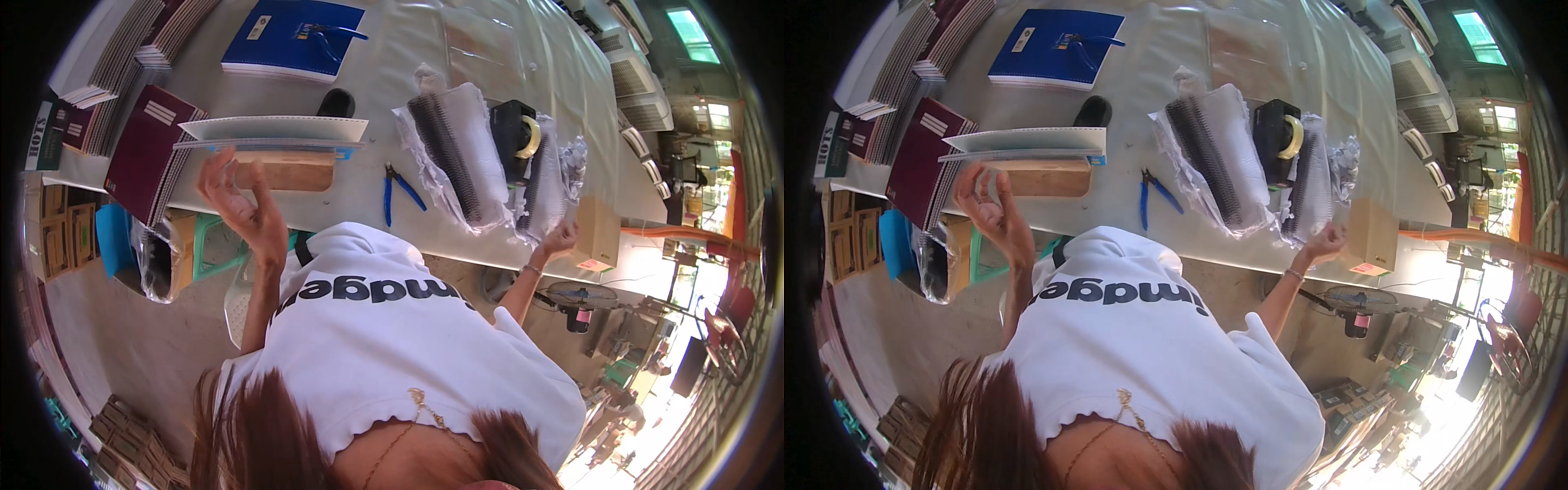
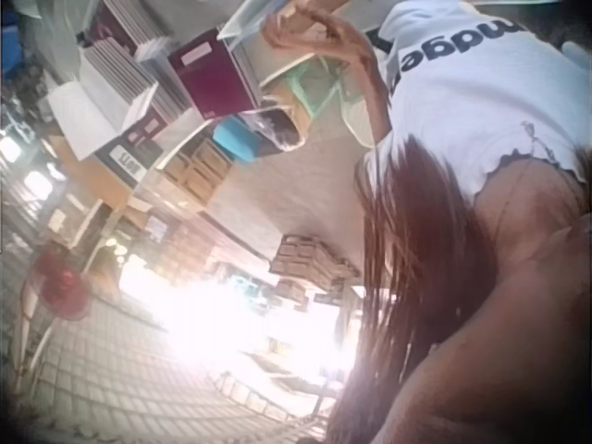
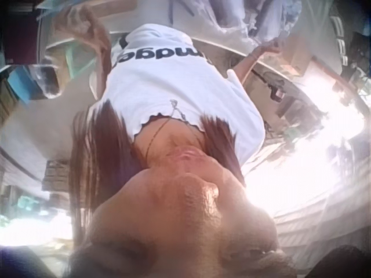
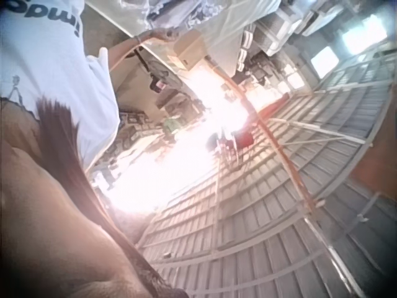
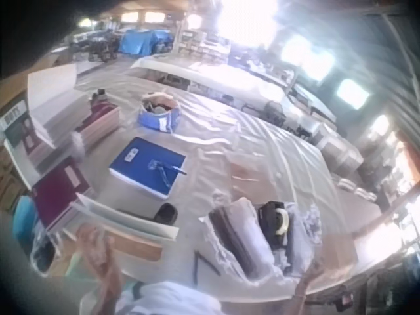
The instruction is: The person assembles spiral-bound notebooks by aligning a cover and pages on a wooden stand, threading a plastic coil through the holes, and trimming the excess coil with pliers.
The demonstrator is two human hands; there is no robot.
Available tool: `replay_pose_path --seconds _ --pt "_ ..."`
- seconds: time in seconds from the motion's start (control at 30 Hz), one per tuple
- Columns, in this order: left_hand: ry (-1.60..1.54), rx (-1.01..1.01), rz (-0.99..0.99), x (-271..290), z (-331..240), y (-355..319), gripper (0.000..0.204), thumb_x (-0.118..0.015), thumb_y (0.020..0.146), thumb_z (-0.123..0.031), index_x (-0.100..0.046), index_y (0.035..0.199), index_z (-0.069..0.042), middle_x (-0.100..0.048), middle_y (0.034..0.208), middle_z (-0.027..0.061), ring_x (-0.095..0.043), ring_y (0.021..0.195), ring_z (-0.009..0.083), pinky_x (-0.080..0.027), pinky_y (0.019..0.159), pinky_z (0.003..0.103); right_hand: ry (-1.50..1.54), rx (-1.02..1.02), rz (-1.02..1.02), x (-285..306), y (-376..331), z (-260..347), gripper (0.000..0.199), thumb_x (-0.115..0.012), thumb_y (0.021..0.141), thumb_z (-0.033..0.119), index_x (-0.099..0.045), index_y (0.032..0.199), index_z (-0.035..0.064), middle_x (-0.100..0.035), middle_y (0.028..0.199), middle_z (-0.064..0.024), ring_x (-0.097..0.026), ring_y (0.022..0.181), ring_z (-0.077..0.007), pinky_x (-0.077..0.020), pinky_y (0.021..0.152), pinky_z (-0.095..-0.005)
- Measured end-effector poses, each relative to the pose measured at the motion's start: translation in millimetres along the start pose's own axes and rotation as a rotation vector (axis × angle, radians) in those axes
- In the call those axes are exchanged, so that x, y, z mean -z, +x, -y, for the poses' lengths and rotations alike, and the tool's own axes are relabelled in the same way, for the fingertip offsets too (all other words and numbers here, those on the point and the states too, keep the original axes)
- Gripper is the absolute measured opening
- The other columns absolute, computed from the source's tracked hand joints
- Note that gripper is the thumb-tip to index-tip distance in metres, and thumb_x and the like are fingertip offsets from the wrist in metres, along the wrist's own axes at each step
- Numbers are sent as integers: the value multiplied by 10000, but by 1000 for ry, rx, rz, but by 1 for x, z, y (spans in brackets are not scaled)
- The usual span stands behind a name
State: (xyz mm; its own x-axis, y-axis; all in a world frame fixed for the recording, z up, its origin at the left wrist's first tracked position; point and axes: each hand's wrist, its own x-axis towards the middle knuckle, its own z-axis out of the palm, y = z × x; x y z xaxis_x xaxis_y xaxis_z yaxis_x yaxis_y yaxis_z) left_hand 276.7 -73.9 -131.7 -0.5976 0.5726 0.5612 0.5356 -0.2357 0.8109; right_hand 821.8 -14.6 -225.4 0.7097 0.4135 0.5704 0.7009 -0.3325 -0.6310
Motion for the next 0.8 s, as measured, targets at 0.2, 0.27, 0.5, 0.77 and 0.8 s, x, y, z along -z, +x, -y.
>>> replay_pose_path --seconds 0.2,0.27,0.5,0.77,0.8 --pt "48 -58 10 -5 0 0 316 -608 870 -2 -528 1175 -30 -493 1185 112 -427 1159 251 -370 958 381 1224 -514 128 -5 36 9 238 -654 845 -14 -581 1068 -56 -629 982 -131 -637 856 -205 -553 740 -245" --pt "82 -106 20 -7 0 1 312 -620 850 10 -550 1152 -27 -541 1133 108 -428 1146 281 -340 967 399 1122 -438 252 -5 34 13 228 -640 851 -28 -578 1067 -66 -617 1037 -137 -629 911 -209 -559 771 -247" --pt "179 -146 108 -9 -8 -2 296 -629 842 7 -577 1129 -43 -562 1100 93 -434 1126 284 -331 968 411 1376 -533 257 -9 64 -22 264 -653 847 -2 -558 1090 -41 -626 984 -130 -626 887 -192 -572 795 -256" --pt "187 -107 110 -10 -10 -7 329 -655 832 -20 -577 1151 -47 -550 1111 90 -431 1133 284 -341 963 414 1897 -619 610 -4 60 1 233 -650 869 62 -553 1070 -3 -595 938 -89 -573 811 -149 -542 723 -240" --pt "211 -132 136 -10 -10 -7 352 -670 825 -35 -577 1164 -55 -539 1132 91 -431 1133 284 -342 962 411 1991 -578 761 -2 63 6 229 -653 868 69 -554 1063 3 -589 936 -84 -566 818 -146 -537 725 -244"
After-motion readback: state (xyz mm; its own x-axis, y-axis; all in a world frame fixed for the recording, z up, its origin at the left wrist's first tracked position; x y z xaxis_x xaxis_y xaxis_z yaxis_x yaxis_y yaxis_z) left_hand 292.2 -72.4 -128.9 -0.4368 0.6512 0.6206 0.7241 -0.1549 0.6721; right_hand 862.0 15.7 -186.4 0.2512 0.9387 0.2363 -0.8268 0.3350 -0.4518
